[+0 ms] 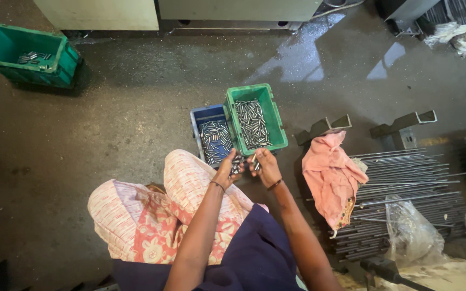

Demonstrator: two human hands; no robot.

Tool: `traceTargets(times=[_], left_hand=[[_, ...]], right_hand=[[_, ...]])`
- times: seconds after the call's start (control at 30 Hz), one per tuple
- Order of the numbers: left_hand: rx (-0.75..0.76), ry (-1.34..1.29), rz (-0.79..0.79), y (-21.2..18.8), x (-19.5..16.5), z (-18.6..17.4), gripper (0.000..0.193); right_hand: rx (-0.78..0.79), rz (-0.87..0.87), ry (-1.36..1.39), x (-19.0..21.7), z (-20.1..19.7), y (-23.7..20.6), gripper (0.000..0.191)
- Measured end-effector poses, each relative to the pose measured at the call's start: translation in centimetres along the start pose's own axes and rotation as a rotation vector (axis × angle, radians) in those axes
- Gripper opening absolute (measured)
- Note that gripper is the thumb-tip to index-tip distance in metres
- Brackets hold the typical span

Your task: The person sits on the floor and sorts small metal pieces by hand, transferring them between two plastic bins. The hands repeatedly pick up pieces from one bin and place them into the other.

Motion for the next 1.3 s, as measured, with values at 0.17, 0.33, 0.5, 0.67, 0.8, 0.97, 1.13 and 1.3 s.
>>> traceTargets(times=[0.17,0.33,0.5,0.67,0.8,0.97,1.13,1.3], left_hand=[[-0.004,0.042,0.019,0.1,0.1,-0.2,0.045],[0.035,0.078,0.016,0.0,0.3,-0.3,0.047],[0.127,0.157,0.005,0.0,0.4,-0.2,0.055],[0.133,0.232,0.01,-0.2,0.5,0.0,0.051],[0.179,0.302,0.039,-0.5,0.4,0.3,0.05],[0.033,0.14,0.097,-0.1,0.2,0.4,0.047],[-0.063,-0.157,0.09,0.3,-0.1,-0.1,0.038],[-0.045,-0.195,0.046,0.5,-0.1,-0.1,0.054]], right_hand=[[-0.046,0.116,-0.205,0.1,-0.3,0.0,0.029],[0.133,0.086,-0.292,1.0,-0.3,-0.1,0.03],[0.103,0.04,-0.37,1.1,-0.6,0.0,0.024],[0.178,0.016,-0.445,0.7,-0.8,0.5,0.022],[0.151,0.03,-0.458,0.4,-0.8,0.4,0.022],[0.225,0.087,0.086,-0.4,-1.4,-0.3,0.033],[0.064,0.106,-0.257,-1.1,-0.1,-0.4,0.021],[-0.027,-0.084,-0.78,-1.9,2.1,-1.4,0.028]])
Point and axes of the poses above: each hand's wrist, its own y-axis towards the middle knuckle, its own z-axis out of the palm, x = y × z, the point moved 1 cm from there along y, towards the middle knuckle, and after that the axes turned 7 degrees about z, right-handed, at the moved point
